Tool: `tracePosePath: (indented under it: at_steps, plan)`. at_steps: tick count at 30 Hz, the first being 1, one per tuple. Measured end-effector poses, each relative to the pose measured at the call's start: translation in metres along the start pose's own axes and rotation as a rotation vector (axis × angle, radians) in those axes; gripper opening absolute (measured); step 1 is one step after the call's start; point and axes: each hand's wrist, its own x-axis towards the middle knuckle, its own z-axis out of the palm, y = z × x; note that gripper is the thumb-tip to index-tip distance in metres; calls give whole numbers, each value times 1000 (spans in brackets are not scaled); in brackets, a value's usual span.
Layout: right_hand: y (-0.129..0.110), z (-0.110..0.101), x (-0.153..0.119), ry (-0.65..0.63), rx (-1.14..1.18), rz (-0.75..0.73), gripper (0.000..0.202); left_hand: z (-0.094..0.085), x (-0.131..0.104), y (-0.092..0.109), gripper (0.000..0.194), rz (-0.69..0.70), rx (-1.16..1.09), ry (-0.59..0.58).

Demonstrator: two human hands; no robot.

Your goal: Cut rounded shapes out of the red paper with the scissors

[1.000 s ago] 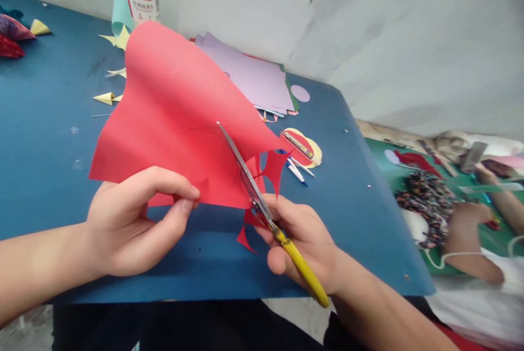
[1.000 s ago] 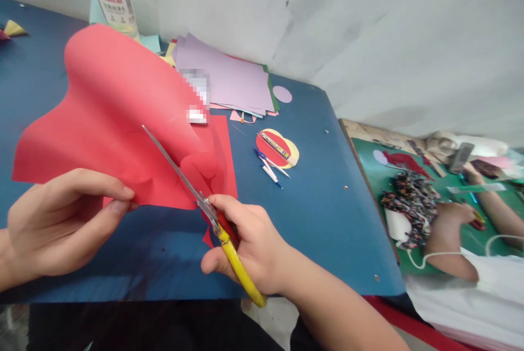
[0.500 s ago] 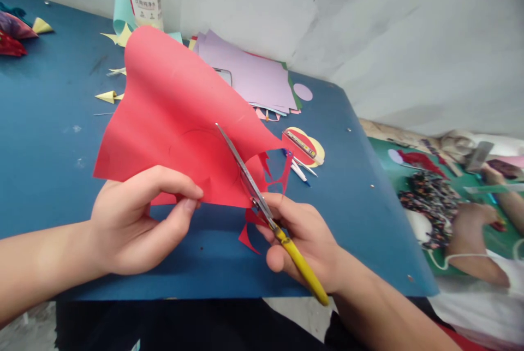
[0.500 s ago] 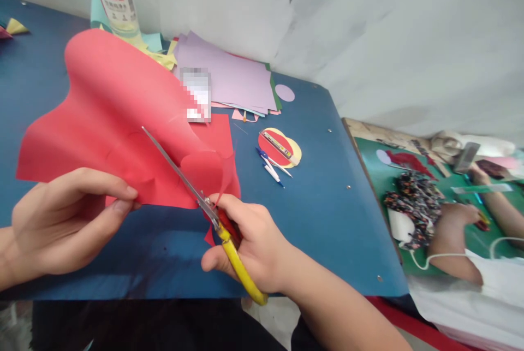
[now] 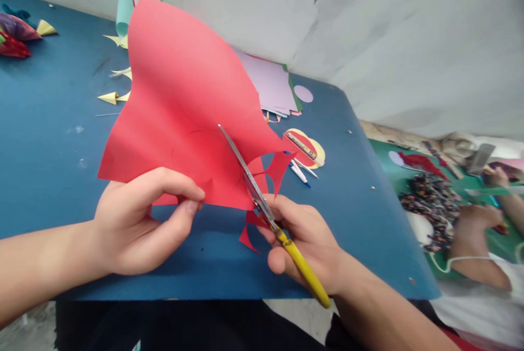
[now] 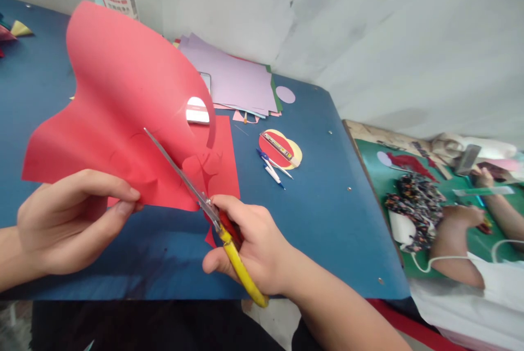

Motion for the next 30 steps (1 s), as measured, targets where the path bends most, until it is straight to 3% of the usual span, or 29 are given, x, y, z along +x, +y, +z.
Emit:
tracePosePath:
  at_steps: [16, 30]
  plan:
    - [-2, 1, 2, 19, -90, -18, 79, 2, -2, 0, 24, -12, -8, 3]
    - [1, 1, 0, -6, -16, -36, 85, 2, -3, -1, 21, -9, -24, -12]
